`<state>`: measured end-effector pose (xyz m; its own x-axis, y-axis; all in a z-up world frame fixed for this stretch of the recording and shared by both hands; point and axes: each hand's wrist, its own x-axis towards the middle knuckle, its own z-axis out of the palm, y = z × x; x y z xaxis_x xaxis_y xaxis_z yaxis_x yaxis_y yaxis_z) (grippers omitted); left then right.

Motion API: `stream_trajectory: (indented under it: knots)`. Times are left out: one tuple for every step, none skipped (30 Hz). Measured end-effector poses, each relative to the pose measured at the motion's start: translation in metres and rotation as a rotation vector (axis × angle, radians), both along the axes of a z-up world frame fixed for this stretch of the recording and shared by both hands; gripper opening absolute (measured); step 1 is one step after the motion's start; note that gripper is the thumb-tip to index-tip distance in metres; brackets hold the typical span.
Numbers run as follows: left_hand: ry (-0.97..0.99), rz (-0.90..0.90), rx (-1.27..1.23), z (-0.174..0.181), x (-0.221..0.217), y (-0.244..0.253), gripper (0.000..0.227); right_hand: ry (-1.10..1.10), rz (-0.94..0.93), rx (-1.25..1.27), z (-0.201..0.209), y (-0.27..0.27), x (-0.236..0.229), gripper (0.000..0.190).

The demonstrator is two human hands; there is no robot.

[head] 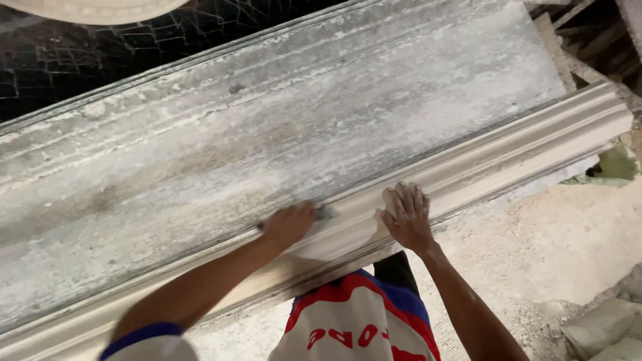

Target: The person smooths a long white molding piece on a workbench using a small metal tool and their hands. They repeatedly rub the surface and edges to remove imperfections.

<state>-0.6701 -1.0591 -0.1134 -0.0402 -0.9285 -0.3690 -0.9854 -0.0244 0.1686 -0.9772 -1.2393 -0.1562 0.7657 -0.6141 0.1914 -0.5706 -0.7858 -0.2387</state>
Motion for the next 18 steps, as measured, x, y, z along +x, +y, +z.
stream_trajectory:
  knots:
    - [0.094, 0.136, 0.003, -0.009, -0.018, -0.027, 0.037, 0.002, -0.001, 0.010, -0.002, -0.002, -0.001, 0.065]
    - [0.094, 0.144, -0.019, -0.014, -0.029, -0.047, 0.034, -0.029, 0.008, 0.003, -0.005, -0.009, -0.001, 0.064]
    - [0.095, 0.152, -0.041, -0.017, -0.034, -0.063, 0.031, -0.060, 0.018, -0.005, -0.008, -0.017, -0.003, 0.063]
    - [0.104, 0.165, -0.057, -0.018, -0.039, -0.069, 0.029, -0.082, 0.031, -0.006, -0.010, -0.024, -0.012, 0.063]
    - [0.113, 0.094, -0.089, -0.018, -0.040, -0.070, 0.027, -0.041, -0.014, -0.004, -0.012, -0.036, -0.023, 0.062]
    - [0.113, 0.035, -0.121, -0.015, -0.034, -0.063, 0.026, -0.009, -0.046, 0.000, -0.015, -0.055, -0.028, 0.062]
    - [0.112, -0.024, -0.152, -0.011, -0.027, -0.053, 0.024, 0.023, -0.078, 0.004, -0.017, -0.073, -0.037, 0.061]
    - [0.012, -0.090, -0.081, -0.005, -0.018, -0.045, 0.023, 0.026, -0.104, 0.015, -0.017, -0.089, -0.048, 0.062]
    - [-0.087, -0.156, -0.008, 0.002, -0.014, -0.041, 0.022, 0.030, -0.131, 0.026, -0.016, -0.108, -0.063, 0.063]
    - [-0.087, -0.160, -0.023, 0.007, -0.012, -0.042, 0.024, 0.029, -0.156, 0.037, -0.017, -0.125, -0.072, 0.063]
    - [-0.087, -0.164, -0.037, 0.011, -0.014, -0.048, 0.026, 0.031, -0.168, 0.020, -0.019, -0.138, -0.080, 0.063]
    - [-0.079, -0.159, -0.048, 0.012, -0.026, -0.058, 0.028, 0.041, -0.171, 0.005, -0.020, -0.150, -0.092, 0.063]
    - [-0.027, -0.074, -0.021, 0.010, -0.044, -0.077, 0.033, 0.050, -0.174, -0.010, -0.022, -0.159, -0.102, 0.063]
    - [0.024, 0.007, -0.005, 0.005, -0.067, -0.111, 0.039, 0.040, -0.168, 0.008, -0.022, -0.174, -0.110, 0.064]
    - [0.077, 0.107, 0.067, 0.000, -0.089, -0.144, 0.038, 0.030, -0.163, 0.027, -0.023, -0.189, -0.116, 0.064]
    - [0.134, 0.206, 0.143, -0.003, -0.108, -0.171, 0.037, 0.024, -0.157, 0.049, -0.024, -0.201, -0.125, 0.065]
    - [0.086, 0.155, 0.129, -0.006, -0.118, -0.190, 0.037, 0.014, -0.146, 0.029, -0.025, -0.213, -0.133, 0.064]
    - [0.036, 0.104, 0.111, -0.009, -0.127, -0.210, 0.036, 0.002, -0.134, 0.006, -0.026, -0.225, -0.139, 0.062]
